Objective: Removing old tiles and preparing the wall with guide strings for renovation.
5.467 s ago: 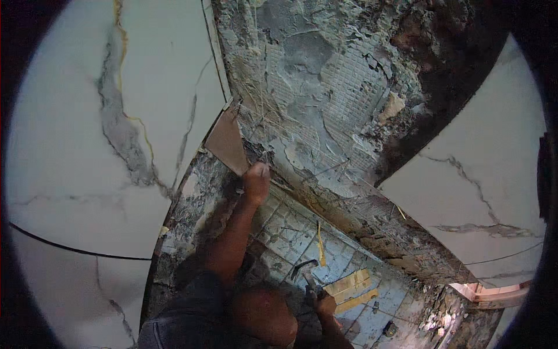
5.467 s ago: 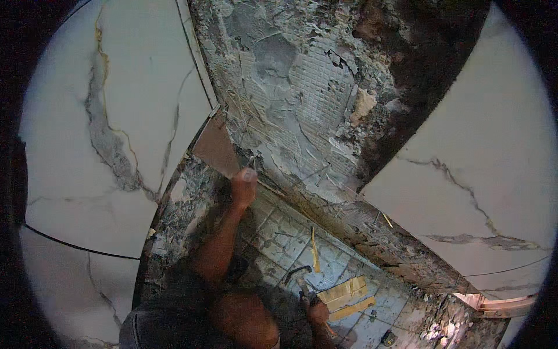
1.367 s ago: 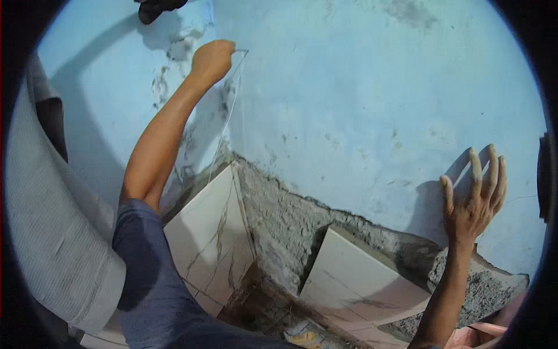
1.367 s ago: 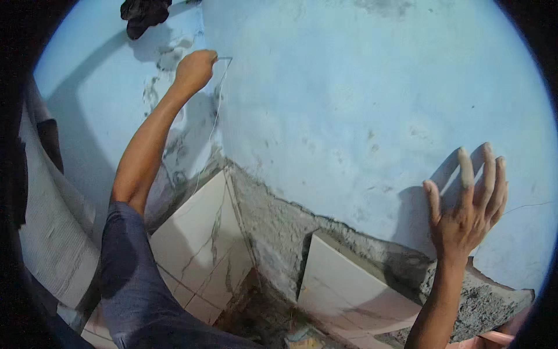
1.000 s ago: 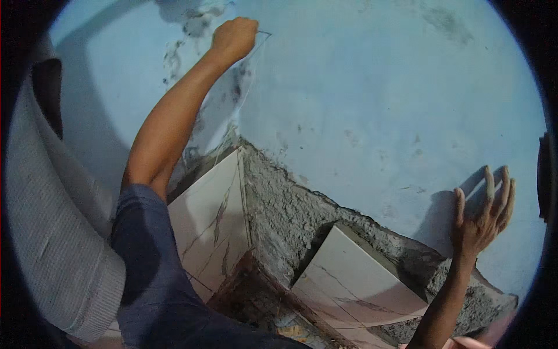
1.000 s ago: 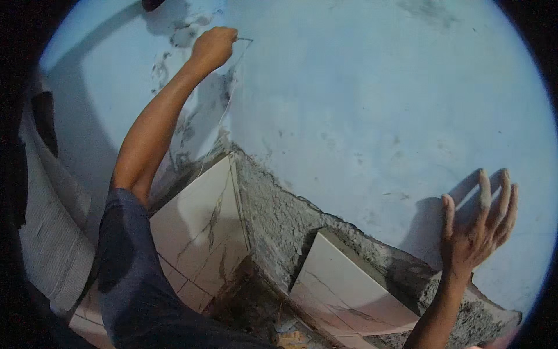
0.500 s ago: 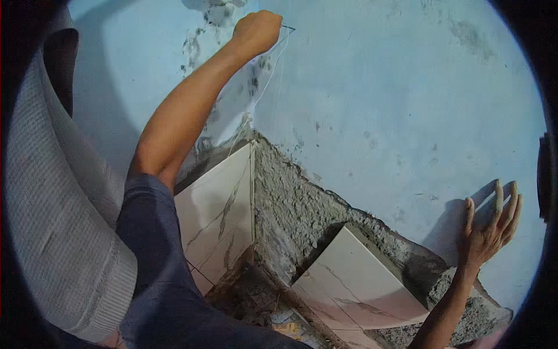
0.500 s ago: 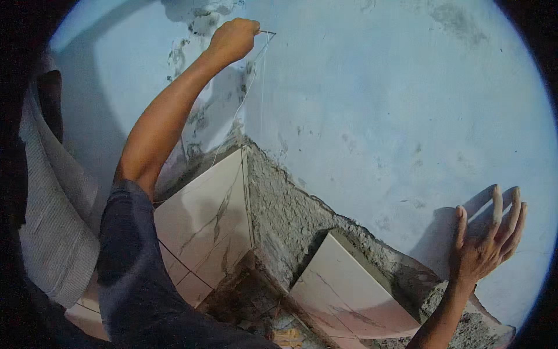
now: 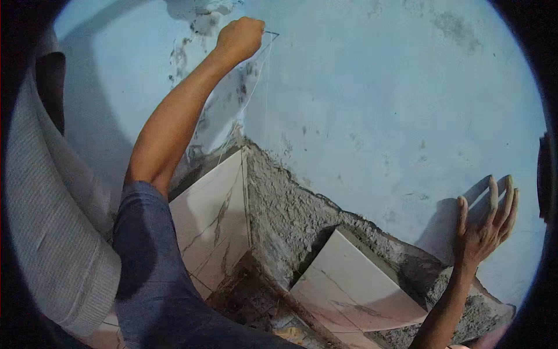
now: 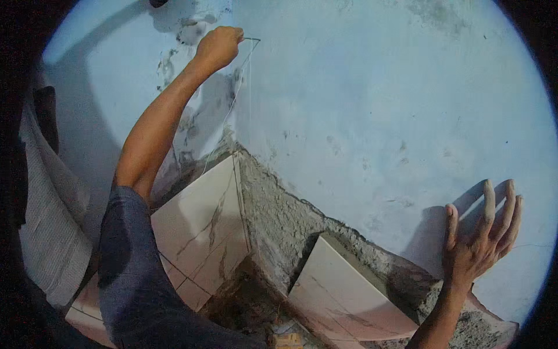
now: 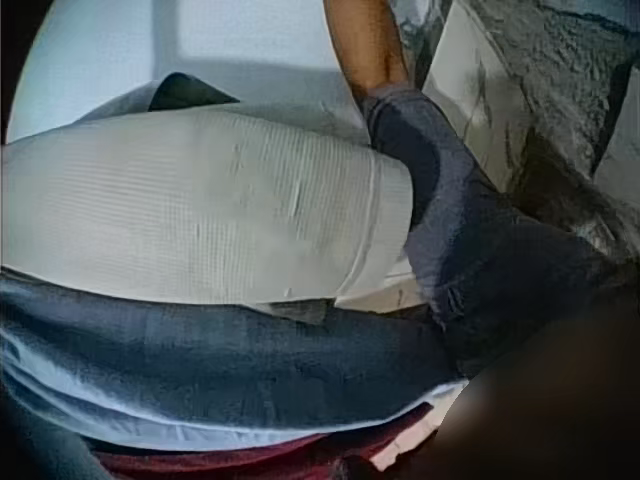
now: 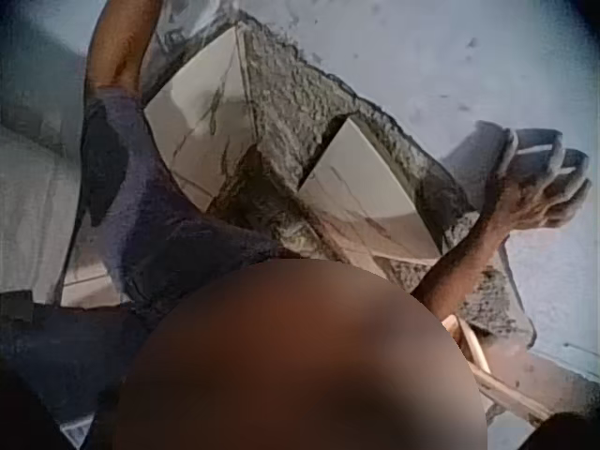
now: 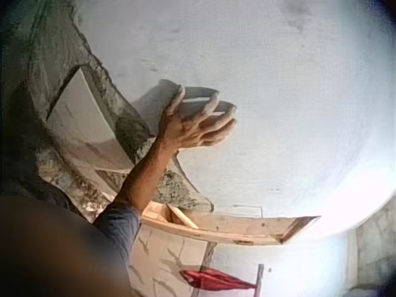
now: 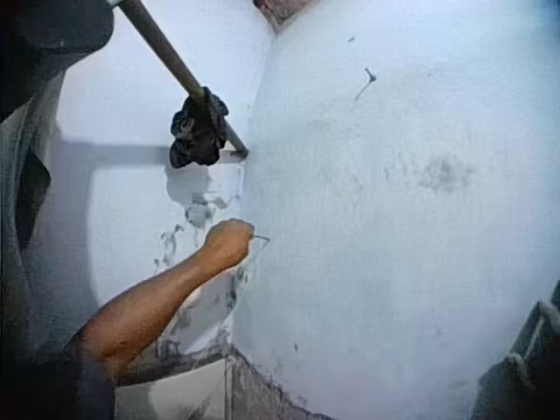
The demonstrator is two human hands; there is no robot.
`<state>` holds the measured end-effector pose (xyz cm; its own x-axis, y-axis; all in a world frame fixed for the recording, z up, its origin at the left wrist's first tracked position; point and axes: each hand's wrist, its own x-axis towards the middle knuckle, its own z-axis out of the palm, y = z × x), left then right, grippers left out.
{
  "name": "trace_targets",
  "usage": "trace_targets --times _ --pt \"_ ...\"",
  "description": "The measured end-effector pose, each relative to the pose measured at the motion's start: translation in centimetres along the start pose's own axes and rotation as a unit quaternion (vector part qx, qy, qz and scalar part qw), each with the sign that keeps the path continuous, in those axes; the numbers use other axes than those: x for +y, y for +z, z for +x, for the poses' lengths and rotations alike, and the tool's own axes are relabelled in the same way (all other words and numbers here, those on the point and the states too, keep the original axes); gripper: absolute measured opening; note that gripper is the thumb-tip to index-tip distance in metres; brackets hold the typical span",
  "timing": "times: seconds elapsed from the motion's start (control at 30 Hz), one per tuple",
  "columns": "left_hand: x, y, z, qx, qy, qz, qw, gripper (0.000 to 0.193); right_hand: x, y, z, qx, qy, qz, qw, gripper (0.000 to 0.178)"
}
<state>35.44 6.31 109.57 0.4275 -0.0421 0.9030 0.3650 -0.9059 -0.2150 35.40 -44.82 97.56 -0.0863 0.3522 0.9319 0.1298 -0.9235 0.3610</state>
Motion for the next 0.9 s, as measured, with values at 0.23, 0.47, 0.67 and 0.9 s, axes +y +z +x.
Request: trace_targets --times 0.23,0.47,0.67,0.9 --pt "-0.1 0.3 0.0 -0.014 -0.018 -0.018 1.000 0.015 0.1 -0.1 -0.5 -0.016 0.016 -0.018 1.000 0.057" --pt "-0.4 0.3 0.3 -0.038 -0.002 0.022 0.999 0.017 -0.2 0.1 0.0 0.005 -0.011 0.005 1.000 0.055" --pt "0.1 0.3 0.8 0.032 0.019 0.013 0.999 0.014 1.0 0.7 -0.5 0.007 -0.008 -0.042 0.999 0.060" --pt "-1.8 1.1 1.4 -0.058 0.071 0.080 0.993 0.017 0.8 1.4 -1.5 -0.036 0.033 -0.050 0.998 0.054"
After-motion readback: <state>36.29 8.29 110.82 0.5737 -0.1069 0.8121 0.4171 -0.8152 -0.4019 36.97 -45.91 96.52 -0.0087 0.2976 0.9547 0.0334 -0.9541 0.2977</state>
